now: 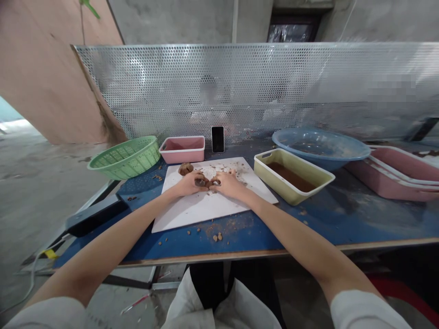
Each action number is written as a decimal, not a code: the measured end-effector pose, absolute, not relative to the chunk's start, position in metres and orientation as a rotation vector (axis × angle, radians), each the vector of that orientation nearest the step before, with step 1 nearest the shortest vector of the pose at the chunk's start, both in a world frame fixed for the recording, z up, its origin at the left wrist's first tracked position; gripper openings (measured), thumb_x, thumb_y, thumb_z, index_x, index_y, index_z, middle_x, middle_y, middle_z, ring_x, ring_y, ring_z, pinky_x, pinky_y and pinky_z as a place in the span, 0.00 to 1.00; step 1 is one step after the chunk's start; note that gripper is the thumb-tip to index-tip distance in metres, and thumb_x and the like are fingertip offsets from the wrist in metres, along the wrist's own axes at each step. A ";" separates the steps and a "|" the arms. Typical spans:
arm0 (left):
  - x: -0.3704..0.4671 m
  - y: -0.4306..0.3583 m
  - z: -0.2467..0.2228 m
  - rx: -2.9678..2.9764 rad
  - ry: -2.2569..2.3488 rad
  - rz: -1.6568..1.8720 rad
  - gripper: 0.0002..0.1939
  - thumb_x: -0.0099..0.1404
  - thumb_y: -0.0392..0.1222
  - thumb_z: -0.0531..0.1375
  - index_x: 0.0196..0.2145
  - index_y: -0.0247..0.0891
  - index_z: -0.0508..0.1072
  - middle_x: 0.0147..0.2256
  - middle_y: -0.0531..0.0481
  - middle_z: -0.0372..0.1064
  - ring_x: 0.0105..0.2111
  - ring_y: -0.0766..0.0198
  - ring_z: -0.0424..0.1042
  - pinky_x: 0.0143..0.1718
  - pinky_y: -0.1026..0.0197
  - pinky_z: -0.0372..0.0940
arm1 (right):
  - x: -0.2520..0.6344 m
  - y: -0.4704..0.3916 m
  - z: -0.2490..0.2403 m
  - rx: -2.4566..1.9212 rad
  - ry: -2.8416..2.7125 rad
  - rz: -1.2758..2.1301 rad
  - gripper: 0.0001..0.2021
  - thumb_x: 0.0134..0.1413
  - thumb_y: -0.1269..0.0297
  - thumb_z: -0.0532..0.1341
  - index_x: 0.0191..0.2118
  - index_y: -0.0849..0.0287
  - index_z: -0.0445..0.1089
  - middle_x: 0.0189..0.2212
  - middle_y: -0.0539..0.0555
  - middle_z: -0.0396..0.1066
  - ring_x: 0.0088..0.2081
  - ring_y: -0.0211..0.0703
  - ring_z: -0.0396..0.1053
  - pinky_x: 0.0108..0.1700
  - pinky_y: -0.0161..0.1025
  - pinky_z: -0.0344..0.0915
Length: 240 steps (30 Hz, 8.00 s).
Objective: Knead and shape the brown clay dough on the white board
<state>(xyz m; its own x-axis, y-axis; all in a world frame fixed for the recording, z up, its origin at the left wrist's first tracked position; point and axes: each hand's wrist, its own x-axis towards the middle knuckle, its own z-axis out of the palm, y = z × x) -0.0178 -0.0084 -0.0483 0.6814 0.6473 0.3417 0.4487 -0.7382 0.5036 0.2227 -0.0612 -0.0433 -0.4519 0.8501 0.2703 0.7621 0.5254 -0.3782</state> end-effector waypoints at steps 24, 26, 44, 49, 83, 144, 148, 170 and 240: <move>-0.028 0.002 -0.051 2.103 0.708 0.672 0.33 0.59 0.48 0.74 0.60 0.34 0.76 0.49 0.38 0.82 0.47 0.54 0.81 0.53 0.51 0.74 | 0.236 -0.052 -0.061 -1.239 -2.327 0.143 0.18 0.70 0.49 0.66 0.55 0.54 0.81 0.52 0.60 0.78 0.53 0.57 0.74 0.61 0.56 0.53; -0.028 -0.002 -0.049 2.098 0.690 0.640 0.35 0.60 0.48 0.74 0.62 0.35 0.74 0.50 0.38 0.82 0.49 0.53 0.81 0.55 0.50 0.73 | 0.236 -0.050 -0.064 -1.233 -2.323 0.146 0.18 0.71 0.49 0.65 0.55 0.54 0.81 0.52 0.60 0.78 0.53 0.56 0.74 0.61 0.56 0.52; -0.009 -0.018 -0.051 2.197 0.903 0.783 0.27 0.59 0.46 0.74 0.54 0.38 0.75 0.44 0.44 0.84 0.35 0.60 0.78 0.41 0.56 0.72 | 0.237 -0.070 -0.045 -1.077 -2.388 0.183 0.20 0.79 0.54 0.55 0.42 0.54 0.83 0.41 0.55 0.78 0.42 0.47 0.71 0.58 0.55 0.51; -0.010 -0.016 -0.054 2.179 0.861 0.767 0.28 0.59 0.47 0.73 0.55 0.37 0.73 0.46 0.42 0.84 0.39 0.59 0.80 0.44 0.56 0.72 | 0.234 -0.072 -0.042 -1.062 -2.460 0.156 0.26 0.80 0.54 0.51 0.33 0.56 0.79 0.38 0.55 0.78 0.38 0.45 0.69 0.60 0.56 0.50; -0.011 -0.015 -0.054 2.217 0.910 0.801 0.28 0.59 0.48 0.74 0.54 0.37 0.74 0.46 0.42 0.84 0.43 0.55 0.82 0.48 0.54 0.74 | 0.240 -0.067 -0.026 -1.249 -2.580 0.356 0.26 0.81 0.50 0.47 0.53 0.55 0.81 0.41 0.59 0.82 0.43 0.52 0.72 0.61 0.55 0.50; -0.013 -0.011 -0.058 2.155 0.932 0.837 0.37 0.56 0.45 0.76 0.60 0.38 0.71 0.45 0.45 0.82 0.38 0.60 0.79 0.45 0.56 0.72 | 0.227 -0.076 -0.041 -1.225 -2.412 0.285 0.26 0.78 0.54 0.48 0.26 0.57 0.63 0.30 0.54 0.74 0.34 0.43 0.64 0.60 0.53 0.48; -0.013 -0.009 -0.061 2.139 0.909 0.835 0.37 0.57 0.45 0.76 0.61 0.38 0.70 0.45 0.42 0.82 0.39 0.59 0.80 0.45 0.55 0.73 | 0.226 -0.074 -0.039 -1.267 -2.461 0.301 0.25 0.77 0.55 0.49 0.25 0.57 0.63 0.29 0.54 0.73 0.33 0.43 0.63 0.60 0.54 0.49; -0.018 -0.009 -0.052 2.358 1.184 0.932 0.20 0.56 0.29 0.56 0.42 0.35 0.83 0.33 0.45 0.80 0.35 0.55 0.77 0.43 0.55 0.72 | 0.226 -0.080 -0.027 -1.248 -2.439 0.191 0.25 0.80 0.56 0.47 0.43 0.58 0.80 0.37 0.59 0.80 0.38 0.48 0.70 0.56 0.51 0.51; -0.015 -0.029 -0.042 3.028 1.111 0.293 0.18 0.68 0.38 0.54 0.28 0.35 0.83 0.27 0.39 0.77 0.25 0.57 0.71 0.32 0.55 0.62 | 0.226 -0.075 -0.046 -1.001 -2.298 0.127 0.10 0.71 0.65 0.61 0.38 0.56 0.79 0.38 0.55 0.81 0.41 0.47 0.73 0.57 0.52 0.51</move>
